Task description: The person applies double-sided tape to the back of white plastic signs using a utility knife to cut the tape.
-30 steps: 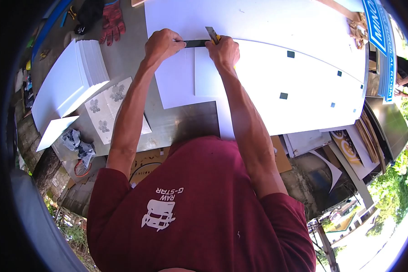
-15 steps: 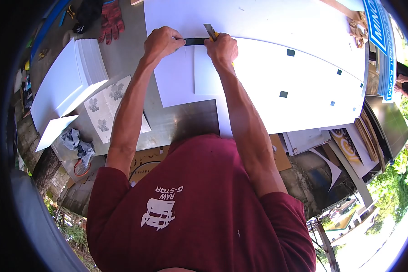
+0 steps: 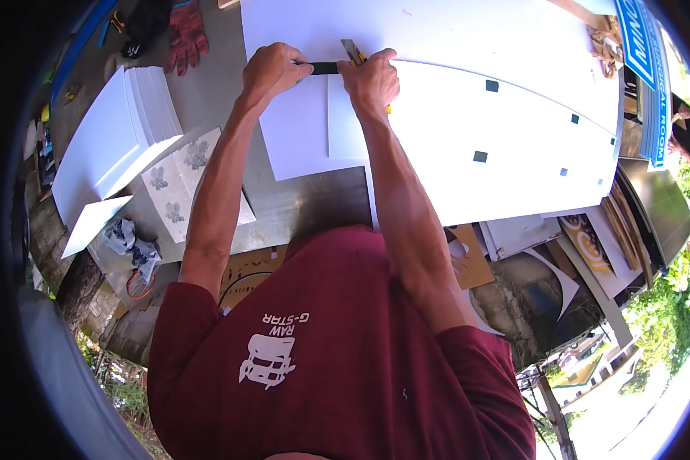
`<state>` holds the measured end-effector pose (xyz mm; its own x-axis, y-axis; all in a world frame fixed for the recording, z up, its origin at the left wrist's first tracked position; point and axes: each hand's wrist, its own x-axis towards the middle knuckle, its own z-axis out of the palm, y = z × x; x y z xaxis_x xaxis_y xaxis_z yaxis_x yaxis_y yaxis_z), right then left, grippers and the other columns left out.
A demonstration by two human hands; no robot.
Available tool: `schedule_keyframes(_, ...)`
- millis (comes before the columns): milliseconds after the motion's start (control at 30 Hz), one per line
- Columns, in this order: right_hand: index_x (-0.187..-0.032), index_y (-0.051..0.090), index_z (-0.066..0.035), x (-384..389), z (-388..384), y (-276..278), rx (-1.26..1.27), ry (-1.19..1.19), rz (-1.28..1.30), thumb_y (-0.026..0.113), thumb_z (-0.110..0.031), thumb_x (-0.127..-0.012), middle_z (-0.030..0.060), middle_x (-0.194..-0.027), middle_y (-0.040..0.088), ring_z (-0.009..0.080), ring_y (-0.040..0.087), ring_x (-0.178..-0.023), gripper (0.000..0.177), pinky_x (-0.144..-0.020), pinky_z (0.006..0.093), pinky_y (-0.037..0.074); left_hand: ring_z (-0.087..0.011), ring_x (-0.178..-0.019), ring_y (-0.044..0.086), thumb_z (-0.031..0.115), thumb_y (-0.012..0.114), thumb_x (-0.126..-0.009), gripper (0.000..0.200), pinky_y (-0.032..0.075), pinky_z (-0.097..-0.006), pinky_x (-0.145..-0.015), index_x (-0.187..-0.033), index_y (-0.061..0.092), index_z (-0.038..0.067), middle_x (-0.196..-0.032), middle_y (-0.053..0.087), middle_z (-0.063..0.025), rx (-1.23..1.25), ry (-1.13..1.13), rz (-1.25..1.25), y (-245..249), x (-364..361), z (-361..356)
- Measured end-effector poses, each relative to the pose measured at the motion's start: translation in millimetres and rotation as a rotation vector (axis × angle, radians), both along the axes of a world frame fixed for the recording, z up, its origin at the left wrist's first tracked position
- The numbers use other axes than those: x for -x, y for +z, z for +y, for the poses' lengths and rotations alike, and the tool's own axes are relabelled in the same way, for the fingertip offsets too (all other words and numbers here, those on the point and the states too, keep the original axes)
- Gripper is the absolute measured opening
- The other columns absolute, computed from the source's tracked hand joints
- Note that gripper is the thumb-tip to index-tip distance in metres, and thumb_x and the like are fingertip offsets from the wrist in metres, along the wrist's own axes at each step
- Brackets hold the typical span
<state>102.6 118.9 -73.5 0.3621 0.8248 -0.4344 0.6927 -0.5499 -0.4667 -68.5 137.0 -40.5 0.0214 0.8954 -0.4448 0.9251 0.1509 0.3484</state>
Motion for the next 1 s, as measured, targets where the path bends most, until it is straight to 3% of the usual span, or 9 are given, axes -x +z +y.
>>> schedule_keyframes(267, -0.110, 0.051, 0.002, -7.3, -11.8, 3.2, 0.070, 0.172, 0.019, 0.081, -0.035, -0.078, 0.0176, -0.088, 0.070, 0.0296, 0.071, -0.080, 0.057, -0.076, 0.0417, 0.057, -0.0256, -0.079, 0.073, 0.033, 0.077, -0.081, 0.025, 0.057, -0.0371, -0.075, -0.099, 0.081, 0.017, -0.087, 0.077, -0.0073, -0.029, -0.012, 0.002, -4.1, 0.5, -1.4)
schedule_keyframes(367, -0.106, 0.052, 0.007, -18.3, -22.7, 6.7, 0.020, 0.249, 0.209, 0.076, -0.027, -0.081, 0.0231, -0.091, 0.070, 0.0345, 0.072, -0.086, 0.049, -0.078, 0.0432, 0.057, -0.0259, -0.079, 0.073, 0.033, 0.077, -0.080, 0.025, 0.057, -0.0372, -0.074, -0.098, 0.081, 0.016, -0.087, 0.077, -0.0071, -0.050, -0.022, 0.000, -5.4, 2.4, -4.5)
schedule_keyframes(400, -0.103, 0.056, 0.008, -17.4, -27.9, 11.9, 0.014, 0.269, 0.209, 0.065, -0.027, -0.092, 0.0211, -0.084, 0.070, 0.0322, 0.072, -0.075, 0.038, -0.072, 0.0438, 0.058, -0.0262, -0.079, 0.073, 0.033, 0.077, -0.080, 0.025, 0.057, -0.0373, -0.074, -0.097, 0.081, 0.016, -0.087, 0.077, -0.0072, -0.047, -0.023, 0.002, -3.7, 1.6, -4.6)
schedule_keyframes(533, -0.103, 0.056, 0.008, -11.6, -36.6, 31.5, 0.200, 0.278, 0.329, 0.046, -0.030, -0.105, 0.0133, -0.068, 0.067, 0.0232, 0.067, -0.049, 0.039, -0.052, 0.0345, 0.057, -0.0270, -0.079, 0.073, 0.033, 0.077, -0.080, 0.023, 0.057, -0.0378, -0.073, -0.095, 0.082, 0.016, -0.086, 0.077, -0.0075, -0.095, -0.036, -0.003, -9.4, 2.7, -3.0)
schedule_keyframes(833, -0.098, 0.054, 0.008, 3.9, -26.6, 26.6, 0.246, 0.306, 0.281, 0.042, -0.029, -0.105, 0.0111, -0.064, 0.063, 0.0242, 0.068, -0.051, 0.039, -0.050, 0.0357, 0.058, -0.0273, -0.078, 0.073, 0.033, 0.078, -0.079, 0.023, 0.057, -0.0386, -0.074, -0.094, 0.082, 0.016, -0.084, 0.076, -0.0089, -0.077, -0.030, -0.025, -7.6, 3.5, -2.2)
schedule_keyframes(1000, -0.098, 0.060, 0.010, 6.6, -21.8, 23.7, 0.250, 0.298, 0.289, 0.047, -0.018, -0.097, 0.0157, -0.068, 0.067, 0.0251, 0.067, -0.050, 0.031, -0.050, 0.0380, 0.057, -0.0276, -0.078, 0.073, 0.034, 0.078, -0.079, 0.023, 0.057, -0.0393, -0.074, -0.094, 0.081, 0.017, -0.084, 0.076, -0.0092, -0.088, -0.042, -0.026, -9.1, 4.5, -2.1)
